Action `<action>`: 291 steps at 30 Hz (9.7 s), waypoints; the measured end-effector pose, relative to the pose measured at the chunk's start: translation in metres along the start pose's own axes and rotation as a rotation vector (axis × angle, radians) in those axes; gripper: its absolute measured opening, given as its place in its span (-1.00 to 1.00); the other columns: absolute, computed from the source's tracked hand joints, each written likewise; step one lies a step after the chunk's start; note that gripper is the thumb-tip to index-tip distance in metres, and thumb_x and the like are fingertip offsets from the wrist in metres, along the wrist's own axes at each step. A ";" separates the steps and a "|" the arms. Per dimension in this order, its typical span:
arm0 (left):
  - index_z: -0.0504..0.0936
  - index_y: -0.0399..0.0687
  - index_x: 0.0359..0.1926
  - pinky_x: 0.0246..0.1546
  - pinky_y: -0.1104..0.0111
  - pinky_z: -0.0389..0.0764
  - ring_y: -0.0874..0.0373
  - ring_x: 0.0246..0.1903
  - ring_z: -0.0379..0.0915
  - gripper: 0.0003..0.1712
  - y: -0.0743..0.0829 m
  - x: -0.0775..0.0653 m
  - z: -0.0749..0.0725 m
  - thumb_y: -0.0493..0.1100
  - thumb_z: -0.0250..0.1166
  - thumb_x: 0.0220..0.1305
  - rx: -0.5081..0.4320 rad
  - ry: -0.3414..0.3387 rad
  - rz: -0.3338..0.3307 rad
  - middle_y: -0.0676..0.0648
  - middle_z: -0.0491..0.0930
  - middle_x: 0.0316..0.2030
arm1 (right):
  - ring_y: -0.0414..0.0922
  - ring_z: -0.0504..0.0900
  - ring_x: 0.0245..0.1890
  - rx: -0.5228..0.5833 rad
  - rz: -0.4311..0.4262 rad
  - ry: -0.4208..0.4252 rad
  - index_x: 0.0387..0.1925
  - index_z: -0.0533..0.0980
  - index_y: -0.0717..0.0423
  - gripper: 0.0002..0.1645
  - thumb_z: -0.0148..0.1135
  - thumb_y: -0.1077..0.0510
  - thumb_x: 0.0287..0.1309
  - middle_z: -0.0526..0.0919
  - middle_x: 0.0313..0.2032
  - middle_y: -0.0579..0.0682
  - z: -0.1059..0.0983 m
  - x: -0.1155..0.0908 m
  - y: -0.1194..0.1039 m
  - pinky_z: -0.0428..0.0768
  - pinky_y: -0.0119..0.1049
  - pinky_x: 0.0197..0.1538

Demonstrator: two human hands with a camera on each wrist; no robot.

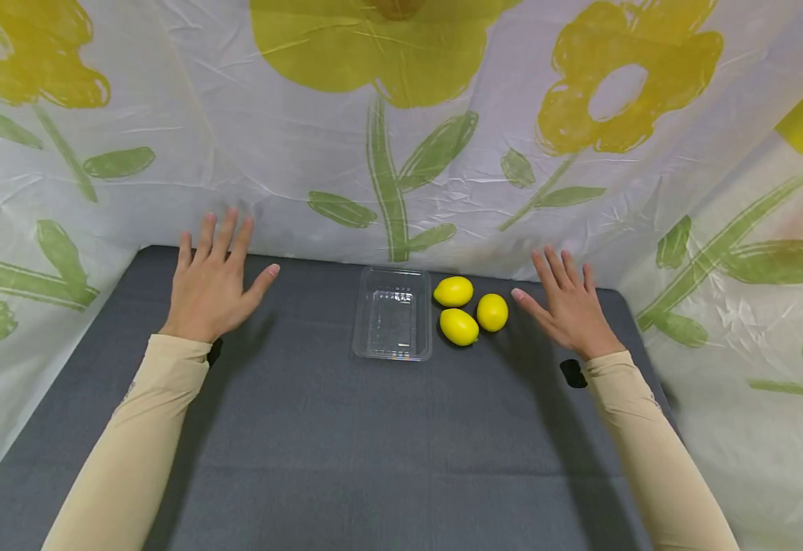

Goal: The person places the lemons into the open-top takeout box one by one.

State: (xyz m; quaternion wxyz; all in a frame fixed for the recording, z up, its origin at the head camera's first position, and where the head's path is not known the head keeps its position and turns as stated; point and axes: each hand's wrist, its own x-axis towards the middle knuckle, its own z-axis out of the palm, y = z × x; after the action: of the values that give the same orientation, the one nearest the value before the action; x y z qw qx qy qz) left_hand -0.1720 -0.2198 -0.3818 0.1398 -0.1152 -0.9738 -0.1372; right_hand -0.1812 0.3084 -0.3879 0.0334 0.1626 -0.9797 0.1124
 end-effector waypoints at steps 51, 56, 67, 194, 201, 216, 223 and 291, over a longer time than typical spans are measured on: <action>0.52 -0.36 0.26 0.03 -0.03 0.56 -0.17 0.02 0.55 -0.50 0.047 -0.020 0.100 -0.19 0.31 0.40 -0.616 -0.137 -0.132 -0.29 0.63 0.02 | 0.11 0.58 -0.17 0.178 0.026 0.035 -0.05 0.66 0.21 -0.72 0.36 0.12 0.30 0.67 -0.19 0.13 0.048 -0.017 -0.032 0.57 0.05 -0.19; 0.47 -0.35 0.32 0.14 0.02 0.53 -0.17 0.10 0.52 -0.47 0.068 -0.018 0.115 -0.18 0.29 0.44 -0.852 -0.117 -0.251 -0.31 0.59 0.10 | 0.11 0.59 -0.15 0.198 0.033 0.019 0.01 0.65 0.20 -0.67 0.35 0.09 0.31 0.67 -0.17 0.13 0.053 -0.016 -0.038 0.57 0.06 -0.17; 0.23 -0.33 0.49 0.37 0.15 0.33 -0.15 0.36 0.28 -0.30 0.097 -0.014 0.140 -0.21 0.26 0.47 -1.155 -0.121 -0.395 -0.31 0.35 0.38 | 0.17 0.61 -0.12 0.231 0.027 0.028 0.01 0.65 0.21 -0.66 0.37 0.08 0.30 0.67 -0.14 0.16 0.058 -0.013 -0.051 0.58 0.08 -0.13; -0.25 -0.16 0.63 0.53 0.02 -0.16 -0.05 0.58 -0.34 -0.31 0.124 -0.017 0.160 -0.27 -0.21 0.64 -1.196 -0.190 -0.319 -0.19 -0.19 0.61 | 0.07 0.63 0.05 0.214 -0.245 -0.072 0.12 0.62 0.30 -0.33 0.62 0.06 0.01 0.66 0.04 0.17 0.099 0.043 -0.149 0.61 -0.06 0.13; -0.28 -0.12 0.63 0.53 0.04 -0.14 -0.01 0.58 -0.36 -0.32 0.123 -0.017 0.161 -0.25 -0.25 0.65 -1.199 -0.200 -0.320 -0.14 -0.21 0.61 | 0.09 0.62 0.08 0.201 -0.236 -0.117 0.16 0.59 0.30 -0.32 0.58 0.03 0.08 0.63 0.09 0.19 0.101 0.046 -0.152 0.59 -0.05 0.16; -0.30 -0.11 0.63 0.53 0.01 -0.13 -0.03 0.58 -0.38 -0.32 0.124 -0.018 0.159 -0.22 -0.26 0.66 -1.189 -0.205 -0.316 -0.15 -0.23 0.61 | 0.16 0.57 0.17 0.379 -0.149 0.042 0.22 0.55 0.34 -0.25 0.58 0.01 0.09 0.60 0.16 0.23 0.087 0.040 -0.134 0.57 0.03 0.19; -0.29 -0.11 0.63 0.53 0.00 -0.15 -0.03 0.58 -0.38 -0.32 0.124 -0.019 0.159 -0.21 -0.26 0.66 -1.190 -0.198 -0.316 -0.12 -0.22 0.61 | 0.21 0.56 0.16 0.412 0.047 0.239 0.25 0.51 0.38 -0.21 0.58 0.05 0.08 0.56 0.18 0.29 0.085 0.034 -0.103 0.49 0.11 0.23; -0.29 -0.05 0.64 0.53 0.04 -0.12 -0.01 0.58 -0.35 -0.32 0.124 -0.019 0.157 -0.20 -0.24 0.67 -1.194 -0.225 -0.348 -0.13 -0.21 0.61 | 0.10 0.60 0.13 0.588 0.010 -0.028 0.33 0.47 0.28 -0.18 0.56 0.03 0.10 0.58 0.18 0.19 0.109 0.082 -0.141 0.61 -0.06 0.15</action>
State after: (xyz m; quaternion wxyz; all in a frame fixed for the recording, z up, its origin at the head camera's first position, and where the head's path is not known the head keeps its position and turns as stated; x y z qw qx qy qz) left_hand -0.1598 -0.0601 -0.5034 -0.0760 -0.0270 -0.7428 -0.6646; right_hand -0.2156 0.1274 -0.4561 -0.0292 0.1619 -0.9062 0.3896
